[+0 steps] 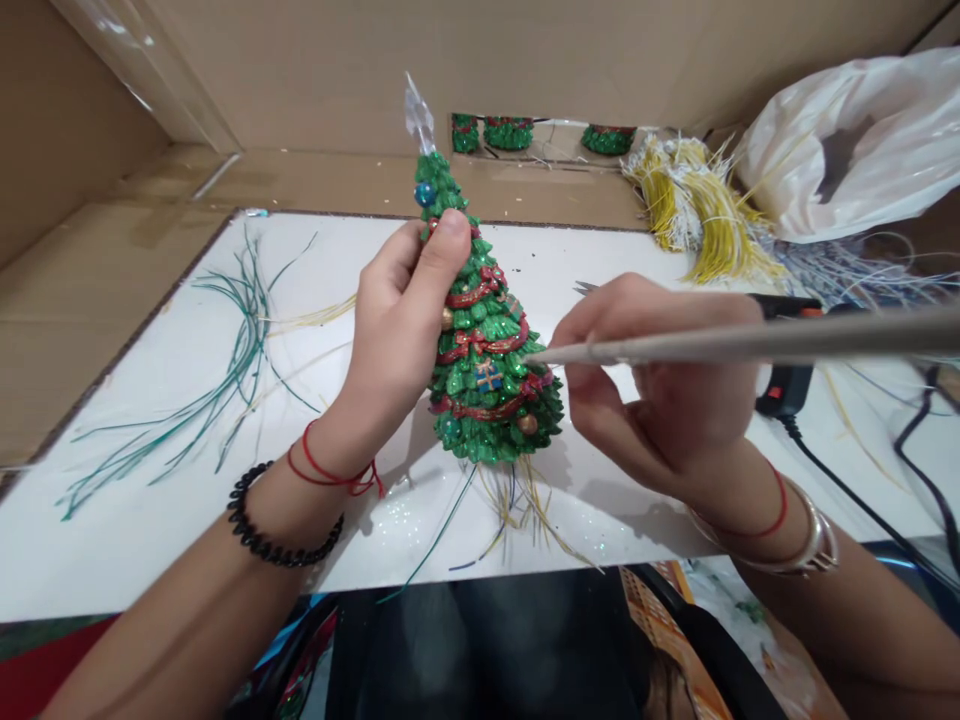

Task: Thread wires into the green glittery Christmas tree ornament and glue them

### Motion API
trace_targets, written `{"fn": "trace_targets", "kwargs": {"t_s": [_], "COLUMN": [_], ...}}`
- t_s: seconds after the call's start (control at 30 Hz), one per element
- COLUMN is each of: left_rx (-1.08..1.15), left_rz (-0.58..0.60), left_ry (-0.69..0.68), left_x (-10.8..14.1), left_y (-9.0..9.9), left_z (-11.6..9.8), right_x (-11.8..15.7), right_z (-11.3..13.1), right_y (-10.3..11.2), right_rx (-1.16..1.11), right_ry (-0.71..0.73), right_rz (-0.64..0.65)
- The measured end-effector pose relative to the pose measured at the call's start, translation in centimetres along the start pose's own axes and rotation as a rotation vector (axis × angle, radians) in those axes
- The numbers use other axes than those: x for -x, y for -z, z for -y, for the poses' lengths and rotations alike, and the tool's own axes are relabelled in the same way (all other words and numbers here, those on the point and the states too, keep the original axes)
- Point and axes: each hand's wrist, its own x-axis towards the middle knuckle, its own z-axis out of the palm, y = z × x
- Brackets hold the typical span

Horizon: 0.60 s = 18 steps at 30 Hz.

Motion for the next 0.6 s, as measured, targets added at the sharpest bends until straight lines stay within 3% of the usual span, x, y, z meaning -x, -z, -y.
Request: {"fn": "trace_targets", "kwargs": {"t_s": [0.1, 0.3, 0.6], "left_rx": [-0.01, -0.002, 0.007], "left_rz": [0.006, 0.009, 0.055], "left_ry": [-0.019, -0.016, 0.009], "left_x": [-0.1, -0.1, -0.1], "left_y": [0.0, -0.1, -0.1], "left_z": [0.1, 0.4, 0.0], "right_x": [0.0, 0.2, -0.5], "right_z": [-0.5, -1.1, -0.2], "right_y": [-0.1, -0.5, 0.1], "right_rx": [0.012, -0.038, 0.11], "right_ry": [0.061, 0.054, 0.202], "right_rz": [-0.029, -0.084, 0.043]}}
